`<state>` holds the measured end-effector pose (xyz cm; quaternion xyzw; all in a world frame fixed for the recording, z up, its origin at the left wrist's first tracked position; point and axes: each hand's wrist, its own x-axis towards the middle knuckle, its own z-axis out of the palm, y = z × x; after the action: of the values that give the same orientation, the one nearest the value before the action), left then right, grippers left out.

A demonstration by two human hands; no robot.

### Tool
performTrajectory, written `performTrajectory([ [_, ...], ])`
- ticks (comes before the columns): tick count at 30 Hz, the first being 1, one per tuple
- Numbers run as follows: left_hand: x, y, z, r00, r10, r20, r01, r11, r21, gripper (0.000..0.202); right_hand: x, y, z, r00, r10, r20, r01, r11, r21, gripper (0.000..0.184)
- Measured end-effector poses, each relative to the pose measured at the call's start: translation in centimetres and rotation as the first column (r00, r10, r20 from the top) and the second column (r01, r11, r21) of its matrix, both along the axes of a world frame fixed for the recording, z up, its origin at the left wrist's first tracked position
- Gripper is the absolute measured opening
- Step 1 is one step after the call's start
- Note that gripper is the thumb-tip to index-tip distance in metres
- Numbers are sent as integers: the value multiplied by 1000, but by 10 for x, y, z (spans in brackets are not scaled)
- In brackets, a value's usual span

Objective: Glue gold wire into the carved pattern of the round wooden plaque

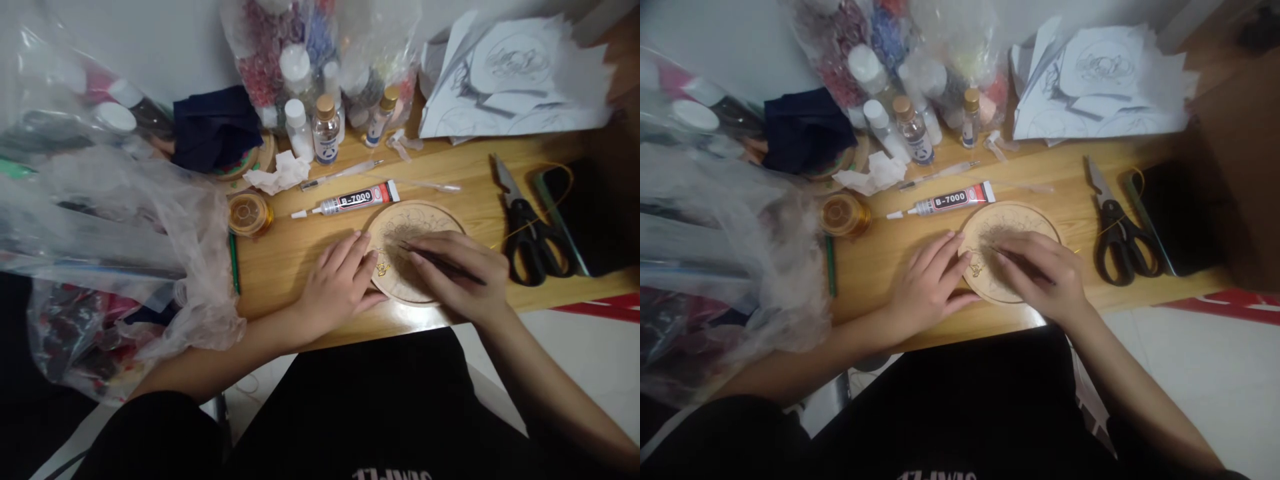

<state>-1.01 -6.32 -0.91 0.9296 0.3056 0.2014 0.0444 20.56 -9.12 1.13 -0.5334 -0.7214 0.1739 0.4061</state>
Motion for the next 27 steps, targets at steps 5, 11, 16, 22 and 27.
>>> performTrajectory([
  [5,0,0,0,1000,11,-8,-11,1000,-1,58,-21,-14,9,981,-189,-36,189,982,-28,21],
  [11,0,-1,1,999,5,-53,-6,1000,-25,58,-41,-22,8,954,-286,-91,259,938,-231,14],
  [16,0,-2,0,998,7,-63,-10,999,-43,61,-45,-19,0,929,-349,-125,304,910,-282,12],
  [22,1,-2,2,998,15,-56,-16,1000,-19,63,-46,-16,-3,887,-446,-118,400,872,-283,5],
  [27,1,-2,1,998,17,-68,-18,1000,-24,63,-47,-15,-2,890,-447,-84,407,866,-292,6],
])
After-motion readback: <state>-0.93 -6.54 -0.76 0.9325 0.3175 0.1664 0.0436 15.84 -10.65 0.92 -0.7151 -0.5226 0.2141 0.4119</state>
